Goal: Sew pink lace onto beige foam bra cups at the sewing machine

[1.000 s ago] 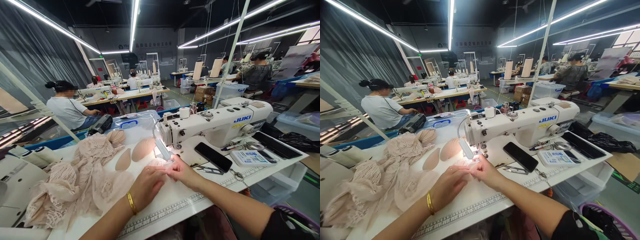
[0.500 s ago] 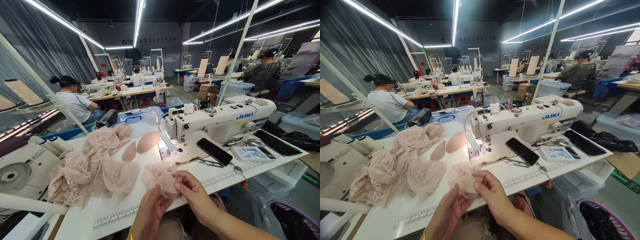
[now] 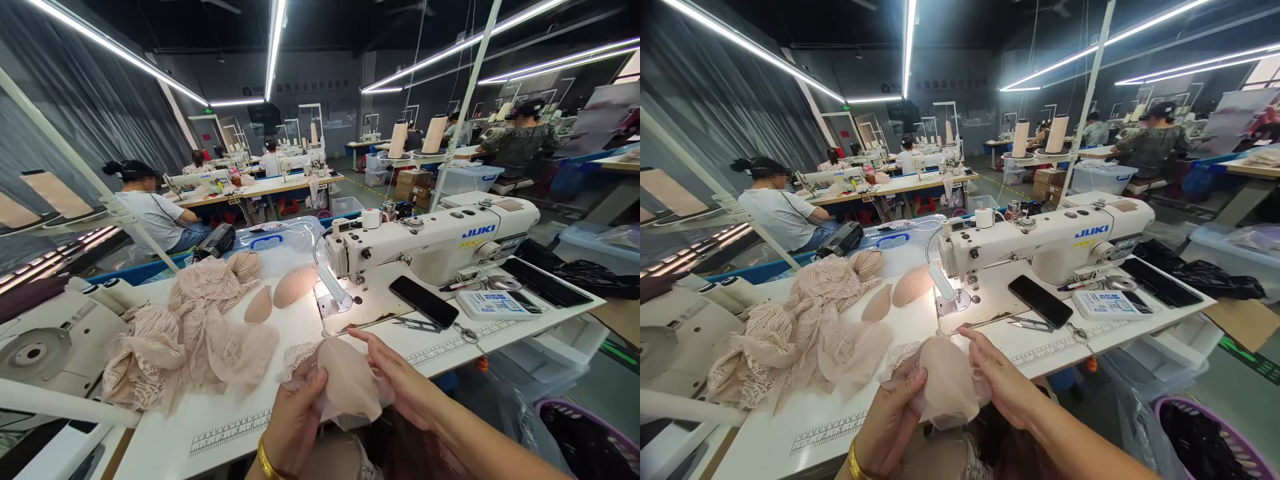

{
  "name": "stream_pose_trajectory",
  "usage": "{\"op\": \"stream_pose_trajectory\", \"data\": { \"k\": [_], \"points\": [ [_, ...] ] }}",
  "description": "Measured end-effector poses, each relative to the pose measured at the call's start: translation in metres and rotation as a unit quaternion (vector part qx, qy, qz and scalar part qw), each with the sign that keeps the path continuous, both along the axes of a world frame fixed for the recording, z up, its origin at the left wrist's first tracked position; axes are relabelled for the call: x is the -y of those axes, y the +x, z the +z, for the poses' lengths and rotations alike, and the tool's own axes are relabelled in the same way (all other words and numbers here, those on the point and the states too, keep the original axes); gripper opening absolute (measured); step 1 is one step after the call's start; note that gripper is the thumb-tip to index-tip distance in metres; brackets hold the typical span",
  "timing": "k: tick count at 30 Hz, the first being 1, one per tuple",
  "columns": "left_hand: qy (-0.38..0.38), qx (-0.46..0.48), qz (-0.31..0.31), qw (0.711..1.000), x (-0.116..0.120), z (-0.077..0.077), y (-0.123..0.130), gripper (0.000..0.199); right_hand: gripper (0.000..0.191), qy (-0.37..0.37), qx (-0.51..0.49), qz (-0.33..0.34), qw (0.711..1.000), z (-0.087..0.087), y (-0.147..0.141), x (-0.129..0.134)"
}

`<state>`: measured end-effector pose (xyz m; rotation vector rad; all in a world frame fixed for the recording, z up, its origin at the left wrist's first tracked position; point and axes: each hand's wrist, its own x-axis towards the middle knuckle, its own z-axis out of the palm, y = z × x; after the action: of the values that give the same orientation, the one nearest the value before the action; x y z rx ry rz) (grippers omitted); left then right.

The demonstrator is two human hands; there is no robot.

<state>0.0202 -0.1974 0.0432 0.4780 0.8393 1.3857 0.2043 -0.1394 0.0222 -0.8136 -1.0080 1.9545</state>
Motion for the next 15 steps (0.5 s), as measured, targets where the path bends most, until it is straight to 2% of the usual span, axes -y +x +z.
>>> {"op": "stream_pose_trajectory", "data": {
  "k": [3, 7, 15],
  "points": [
    [0.002, 0.032, 0.028, 0.999, -0.006, -0.001, 0.001, 0.043, 0.084, 0.012, -0.012, 0.020, 1.000, -0.004, 0.000, 0.010],
    [-0.012, 0.037, 0.094, 0.995, -0.014, -0.001, 0.009, 0.036, 0.092, 0.018, 0.002, -0.024, 1.000, -0.009, -0.006, 0.016],
    [-0.019, 0.018, 0.098, 0.995, -0.021, 0.003, 0.019, 0.042, 0.097, 0.011, -0.003, -0.047, 0.999, -0.007, -0.010, 0.015]
  ]
}}
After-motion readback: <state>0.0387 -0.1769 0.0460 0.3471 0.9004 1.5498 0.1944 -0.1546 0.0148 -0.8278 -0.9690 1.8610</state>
